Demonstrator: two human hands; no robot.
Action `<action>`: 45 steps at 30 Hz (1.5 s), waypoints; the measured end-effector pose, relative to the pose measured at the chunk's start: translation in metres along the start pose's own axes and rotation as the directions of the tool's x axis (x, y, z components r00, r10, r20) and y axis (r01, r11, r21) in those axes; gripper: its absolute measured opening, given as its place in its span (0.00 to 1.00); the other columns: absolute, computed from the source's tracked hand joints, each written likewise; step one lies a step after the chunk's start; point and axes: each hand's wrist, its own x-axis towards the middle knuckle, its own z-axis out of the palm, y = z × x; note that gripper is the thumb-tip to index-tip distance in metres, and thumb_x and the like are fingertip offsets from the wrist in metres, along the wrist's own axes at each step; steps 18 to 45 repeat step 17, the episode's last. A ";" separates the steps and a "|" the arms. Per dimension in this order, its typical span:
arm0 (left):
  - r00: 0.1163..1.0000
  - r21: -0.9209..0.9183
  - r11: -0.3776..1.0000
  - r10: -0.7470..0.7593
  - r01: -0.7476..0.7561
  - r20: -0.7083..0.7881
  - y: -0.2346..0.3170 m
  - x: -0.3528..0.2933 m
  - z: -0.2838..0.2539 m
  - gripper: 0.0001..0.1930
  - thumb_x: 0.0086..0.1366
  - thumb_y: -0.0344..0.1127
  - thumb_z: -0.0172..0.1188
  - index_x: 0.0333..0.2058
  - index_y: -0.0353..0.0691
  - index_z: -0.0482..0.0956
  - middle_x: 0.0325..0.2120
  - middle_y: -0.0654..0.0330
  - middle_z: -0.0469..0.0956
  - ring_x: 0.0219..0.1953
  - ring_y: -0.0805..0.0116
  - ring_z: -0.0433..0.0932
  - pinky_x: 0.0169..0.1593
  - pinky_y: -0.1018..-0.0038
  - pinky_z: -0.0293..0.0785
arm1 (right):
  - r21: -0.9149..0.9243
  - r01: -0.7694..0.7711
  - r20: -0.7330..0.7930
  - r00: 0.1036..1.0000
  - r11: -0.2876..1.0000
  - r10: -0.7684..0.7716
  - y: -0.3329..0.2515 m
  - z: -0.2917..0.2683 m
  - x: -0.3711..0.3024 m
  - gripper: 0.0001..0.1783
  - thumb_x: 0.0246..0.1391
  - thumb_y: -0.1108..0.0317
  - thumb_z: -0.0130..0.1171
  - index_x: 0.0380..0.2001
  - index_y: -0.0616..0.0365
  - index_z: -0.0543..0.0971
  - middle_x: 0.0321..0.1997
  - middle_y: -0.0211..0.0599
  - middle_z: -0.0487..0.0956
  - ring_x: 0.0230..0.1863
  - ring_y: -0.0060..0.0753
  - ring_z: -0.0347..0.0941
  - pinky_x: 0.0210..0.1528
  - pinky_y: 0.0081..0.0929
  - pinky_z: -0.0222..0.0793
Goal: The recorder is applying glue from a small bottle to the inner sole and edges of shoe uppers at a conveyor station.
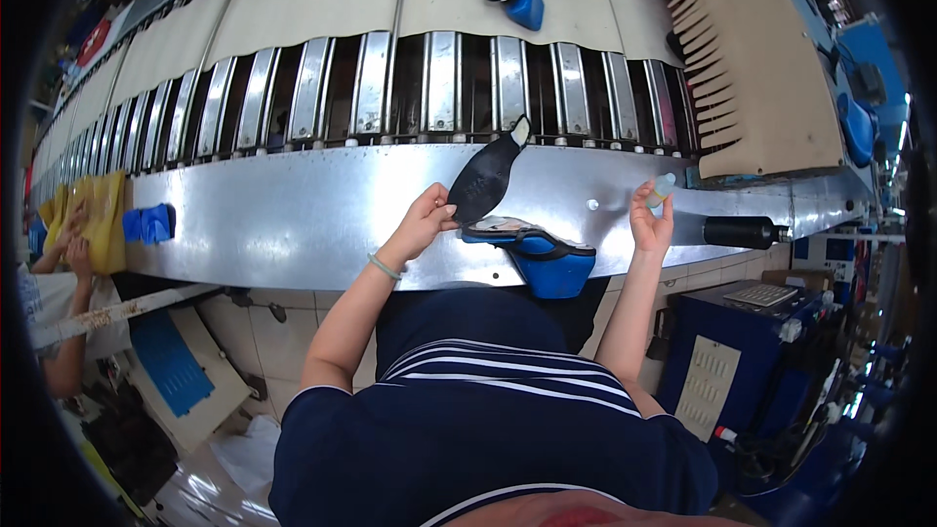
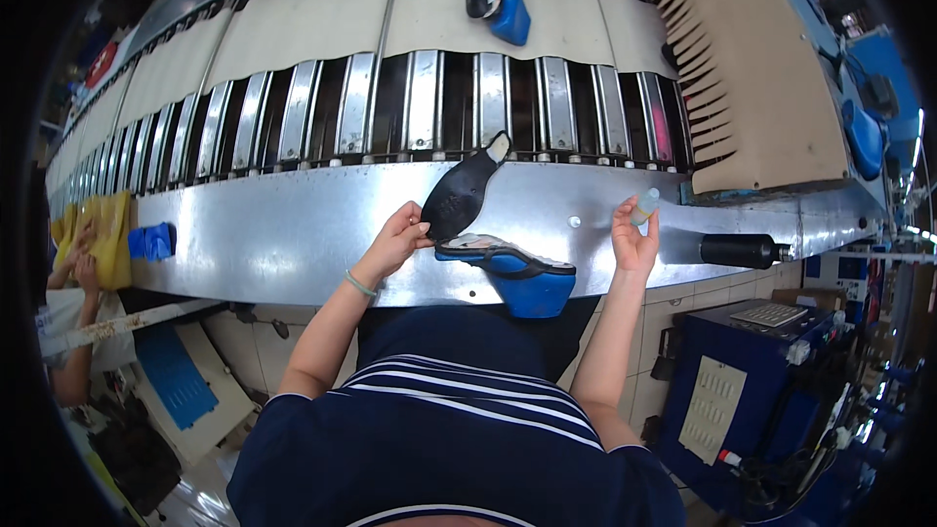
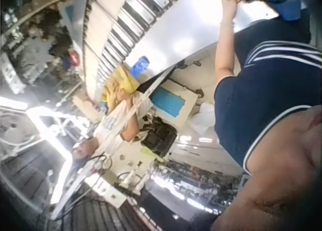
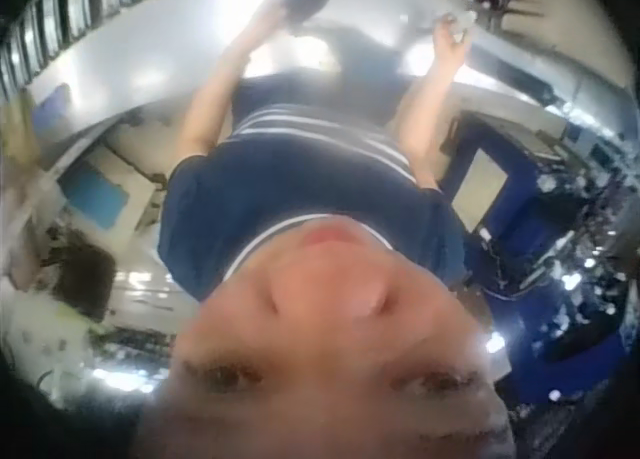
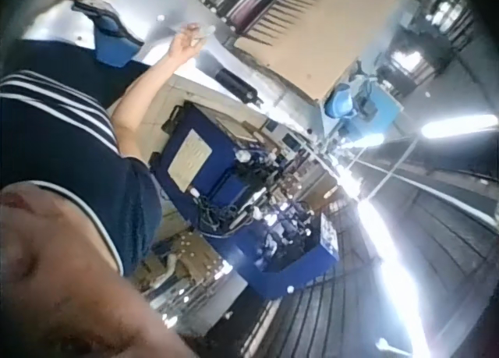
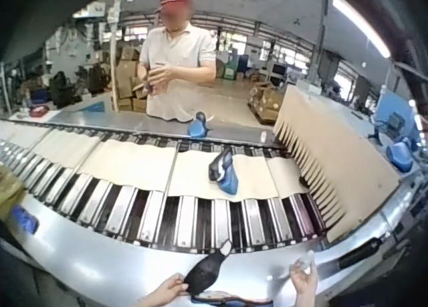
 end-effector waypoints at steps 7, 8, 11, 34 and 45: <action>0.976 0.001 0.987 0.160 -0.162 -0.150 0.035 0.017 -0.026 0.03 0.66 0.26 0.51 0.36 0.41 0.67 0.29 0.67 0.69 0.35 0.78 0.74 0.43 0.76 0.77 | 0.062 -0.075 -0.111 0.991 0.995 0.082 -0.039 -0.031 0.025 0.16 0.64 0.59 0.44 0.44 0.62 0.69 0.38 0.46 0.71 0.37 0.39 0.69 0.37 0.32 0.66; 0.978 -0.023 0.987 0.157 -0.162 -0.139 0.056 0.014 -0.020 0.03 0.66 0.26 0.51 0.37 0.41 0.67 0.30 0.68 0.70 0.35 0.78 0.74 0.44 0.75 0.76 | 0.068 -0.080 -0.140 0.986 0.994 0.089 -0.040 -0.032 0.028 0.16 0.65 0.59 0.43 0.44 0.62 0.69 0.37 0.45 0.71 0.37 0.39 0.69 0.37 0.32 0.66; 0.984 0.036 0.987 0.158 -0.156 -0.088 0.094 0.009 -0.017 0.03 0.66 0.27 0.51 0.38 0.42 0.68 0.31 0.69 0.71 0.34 0.80 0.74 0.44 0.75 0.74 | 0.006 -0.032 -0.175 0.984 0.999 0.032 -0.037 -0.035 0.030 0.16 0.65 0.58 0.43 0.43 0.61 0.69 0.37 0.44 0.72 0.36 0.39 0.70 0.37 0.32 0.66; 0.951 0.095 0.947 0.299 -0.306 0.077 0.152 0.020 0.009 0.04 0.66 0.30 0.52 0.39 0.44 0.68 0.30 0.71 0.71 0.34 0.83 0.72 0.42 0.82 0.70 | -0.001 -0.054 -0.199 0.979 0.999 0.052 -0.036 -0.037 0.025 0.16 0.66 0.57 0.42 0.46 0.57 0.69 0.38 0.45 0.72 0.39 0.38 0.71 0.37 0.32 0.65; 0.951 0.095 0.947 0.299 -0.306 0.077 0.152 0.020 0.009 0.04 0.66 0.30 0.52 0.39 0.44 0.68 0.30 0.71 0.71 0.34 0.83 0.72 0.42 0.82 0.70 | -0.001 -0.054 -0.199 0.979 0.999 0.052 -0.036 -0.037 0.025 0.16 0.66 0.57 0.42 0.46 0.57 0.69 0.38 0.45 0.72 0.39 0.38 0.71 0.37 0.32 0.65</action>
